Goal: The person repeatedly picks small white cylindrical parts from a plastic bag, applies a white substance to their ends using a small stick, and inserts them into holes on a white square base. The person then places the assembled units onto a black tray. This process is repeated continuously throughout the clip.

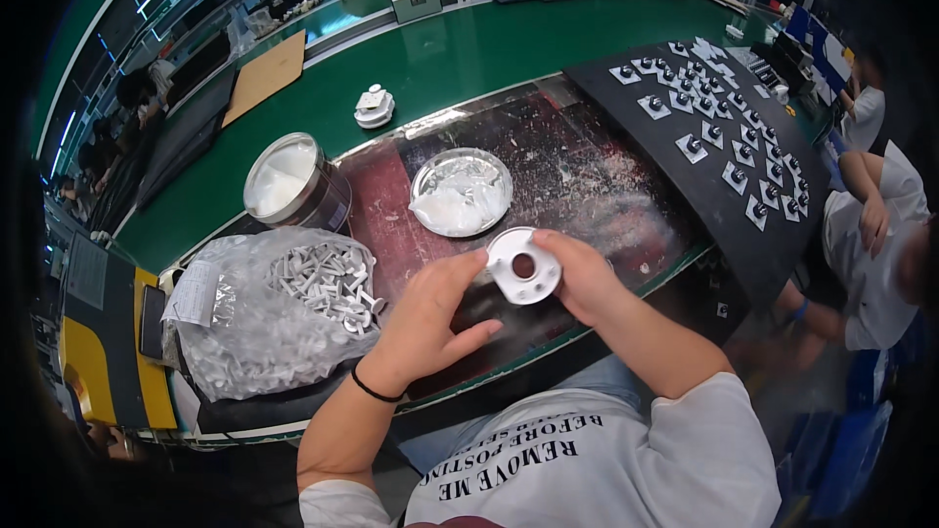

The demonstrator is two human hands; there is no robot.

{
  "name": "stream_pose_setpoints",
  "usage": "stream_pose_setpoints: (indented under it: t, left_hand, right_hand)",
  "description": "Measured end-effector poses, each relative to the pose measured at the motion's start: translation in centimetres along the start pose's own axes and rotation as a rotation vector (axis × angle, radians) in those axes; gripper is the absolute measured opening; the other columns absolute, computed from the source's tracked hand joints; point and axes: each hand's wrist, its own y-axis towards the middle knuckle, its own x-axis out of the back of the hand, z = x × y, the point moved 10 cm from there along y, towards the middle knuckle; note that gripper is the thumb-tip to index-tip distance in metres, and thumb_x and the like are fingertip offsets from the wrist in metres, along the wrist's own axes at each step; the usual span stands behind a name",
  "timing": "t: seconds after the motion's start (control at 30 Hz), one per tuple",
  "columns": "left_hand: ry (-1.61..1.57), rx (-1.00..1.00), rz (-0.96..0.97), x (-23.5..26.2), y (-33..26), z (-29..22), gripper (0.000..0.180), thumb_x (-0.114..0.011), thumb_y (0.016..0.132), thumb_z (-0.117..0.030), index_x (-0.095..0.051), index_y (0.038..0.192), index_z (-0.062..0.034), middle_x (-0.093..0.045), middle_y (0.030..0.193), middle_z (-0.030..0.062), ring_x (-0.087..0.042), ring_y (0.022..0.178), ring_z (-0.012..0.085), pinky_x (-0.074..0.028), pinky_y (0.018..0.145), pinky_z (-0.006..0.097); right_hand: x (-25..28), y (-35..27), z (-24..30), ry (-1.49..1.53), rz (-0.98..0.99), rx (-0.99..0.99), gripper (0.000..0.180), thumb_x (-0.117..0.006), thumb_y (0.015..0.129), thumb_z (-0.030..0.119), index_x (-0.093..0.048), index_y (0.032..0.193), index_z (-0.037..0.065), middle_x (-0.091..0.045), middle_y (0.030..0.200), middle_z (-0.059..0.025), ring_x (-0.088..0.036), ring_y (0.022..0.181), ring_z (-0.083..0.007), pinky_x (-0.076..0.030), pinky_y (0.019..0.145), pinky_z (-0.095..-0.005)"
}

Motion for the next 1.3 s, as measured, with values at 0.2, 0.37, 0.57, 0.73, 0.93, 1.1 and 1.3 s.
stream_pose_setpoints:
  t: [0.2,0.37,0.57,0.73,0.93,1.1,1.3]
  left_hand:
    - [0.004,0.077,-0.001,-0.3,0.0,0.8,0.081,-0.079,0.068,-0.028,-0.040,0.133,-0.0011,-0.052,0.124,0.0190,-0.050,0.112,0.0365,-0.039,0.096,0.043]
    - [0.015,0.101,0.011,-0.4,0.0,1.0,0.087,-0.080,0.065,-0.031,-0.037,0.136,-0.0024,-0.050,0.126,0.0179,-0.050,0.112,0.0347,-0.040,0.094,0.042]
    - [0.095,0.083,-0.054,0.1,0.1,0.8,0.090,-0.082,0.062,-0.033,-0.039,0.135,-0.0025,-0.055,0.118,0.0168,-0.054,0.105,0.0344,-0.041,0.089,0.042]
    - [0.176,0.175,-0.058,0.3,-0.1,1.7,0.093,-0.082,0.061,-0.039,-0.039,0.134,-0.0012,-0.058,0.109,0.0161,-0.056,0.096,0.0331,-0.042,0.081,0.042]
    - [0.108,0.276,0.035,-0.1,0.0,2.1,0.098,-0.082,0.061,-0.040,-0.035,0.136,-0.0001,-0.057,0.112,0.0195,-0.056,0.098,0.0351,-0.042,0.083,0.044]
    - [-0.035,0.022,-0.001,-0.6,0.1,0.4,0.101,-0.082,0.063,-0.035,-0.028,0.140,-0.0008,-0.051,0.121,0.0223,-0.054,0.107,0.0371,-0.042,0.093,0.043]
    - [-0.038,0.187,-0.004,-0.6,0.0,1.9,0.085,-0.080,0.066,-0.032,-0.038,0.133,0.0014,-0.056,0.114,0.0222,-0.057,0.102,0.0371,-0.046,0.088,0.041]
  right_hand:
    - [-2.1,-1.8,-0.7,-0.037,0.008,0.023,0.033,-0.046,0.097,0.023,-0.052,0.119,-0.001,-0.061,0.108,-0.0082,-0.061,0.096,-0.0140,-0.049,0.083,-0.0285]
    - [-3.2,-1.9,-0.8,-0.109,0.077,-0.016,0.035,-0.047,0.098,0.023,-0.049,0.124,0.000,-0.060,0.109,-0.0067,-0.060,0.097,-0.0109,-0.049,0.083,-0.0261]
    - [-3.9,-2.2,-1.0,-0.080,0.117,-0.037,0.033,-0.051,0.096,0.018,-0.047,0.125,0.001,-0.058,0.111,-0.0060,-0.059,0.099,-0.0112,-0.048,0.087,-0.0272]
    - [-4.8,-3.0,0.5,-0.037,0.227,0.178,0.041,-0.060,0.087,0.007,-0.044,0.124,0.000,-0.051,0.122,-0.0099,-0.053,0.112,-0.0182,-0.047,0.090,-0.0312]
    - [-4.1,-2.5,0.4,-0.141,0.288,0.156,0.043,-0.060,0.086,-0.001,-0.044,0.126,-0.001,-0.055,0.121,-0.0125,-0.057,0.108,-0.0179,-0.047,0.092,-0.0306]
    - [-4.8,-2.2,0.6,-0.155,0.450,0.018,0.040,-0.059,0.089,0.006,-0.048,0.127,-0.001,-0.057,0.118,-0.0118,-0.059,0.104,-0.0174,-0.049,0.089,-0.0304]
    - [-4.5,-1.1,-0.7,0.097,0.419,-0.077,0.055,-0.065,0.085,0.010,-0.039,0.134,0.001,-0.050,0.129,-0.0115,-0.052,0.115,-0.0180,-0.044,0.097,-0.0323]
